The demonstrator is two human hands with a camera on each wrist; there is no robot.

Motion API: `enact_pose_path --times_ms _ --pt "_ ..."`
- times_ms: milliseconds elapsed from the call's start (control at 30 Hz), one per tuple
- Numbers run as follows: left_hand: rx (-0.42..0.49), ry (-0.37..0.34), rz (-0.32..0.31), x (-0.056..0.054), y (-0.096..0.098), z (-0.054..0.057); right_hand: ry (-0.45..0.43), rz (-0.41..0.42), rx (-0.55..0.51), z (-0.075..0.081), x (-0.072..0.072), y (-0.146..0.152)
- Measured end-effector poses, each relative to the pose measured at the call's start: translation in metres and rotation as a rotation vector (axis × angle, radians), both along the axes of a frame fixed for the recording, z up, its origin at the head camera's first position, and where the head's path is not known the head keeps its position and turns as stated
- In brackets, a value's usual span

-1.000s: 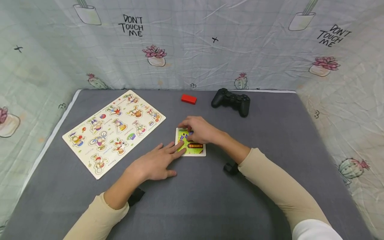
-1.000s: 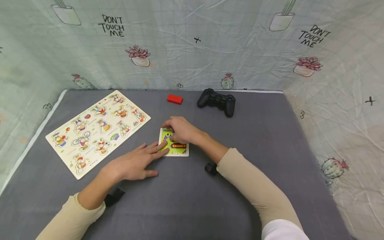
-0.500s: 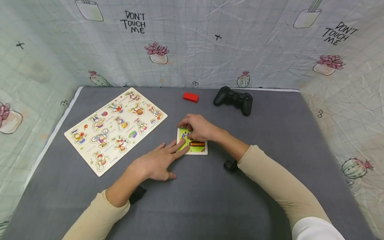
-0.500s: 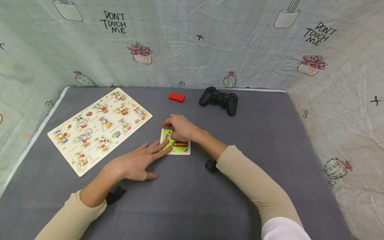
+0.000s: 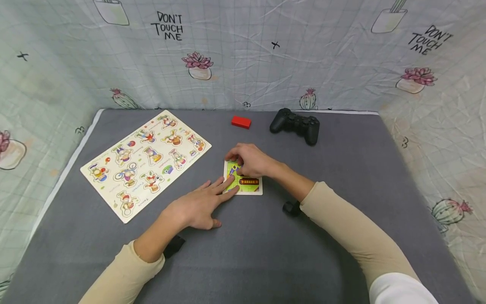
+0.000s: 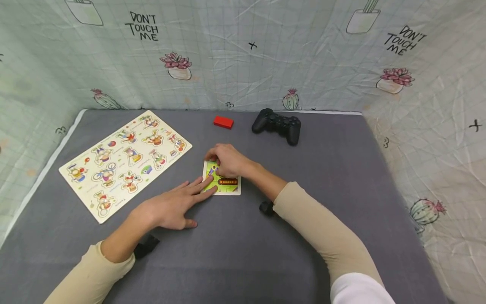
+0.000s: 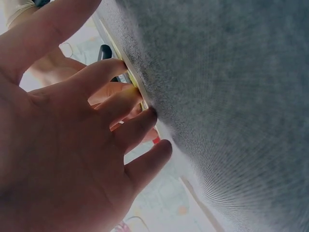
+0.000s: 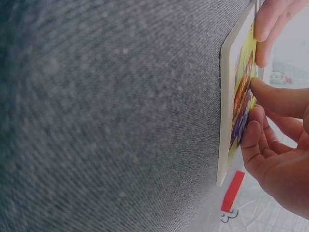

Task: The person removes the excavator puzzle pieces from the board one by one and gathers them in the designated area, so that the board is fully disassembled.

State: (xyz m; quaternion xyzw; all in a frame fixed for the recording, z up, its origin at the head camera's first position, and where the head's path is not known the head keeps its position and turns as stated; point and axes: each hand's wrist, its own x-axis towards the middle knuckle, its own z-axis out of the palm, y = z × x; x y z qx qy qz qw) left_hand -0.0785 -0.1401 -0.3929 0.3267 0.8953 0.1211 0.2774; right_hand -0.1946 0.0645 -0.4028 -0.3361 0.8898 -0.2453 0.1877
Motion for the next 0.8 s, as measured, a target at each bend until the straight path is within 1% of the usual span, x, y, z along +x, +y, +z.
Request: enact_pose_path --times_ms 233,600,800 --pt "-0.011 -0.022 0.011 0.0004 0.0012 -0.0005 -0.005 -0.020 -0.010 -0.0012 0.0001 0.0005" --pt "-0.007 -0.018 0.009 0.0012 0.0020 -0.0004 -0.007 -0.053 -0.013 -0.0010 0.0045 -0.0001" --pt "-0.011 -0.032 0.018 0.0012 0.0026 -0.0001 -0.011 -0.068 -0.030 -0.0013 0.0068 -0.0001"
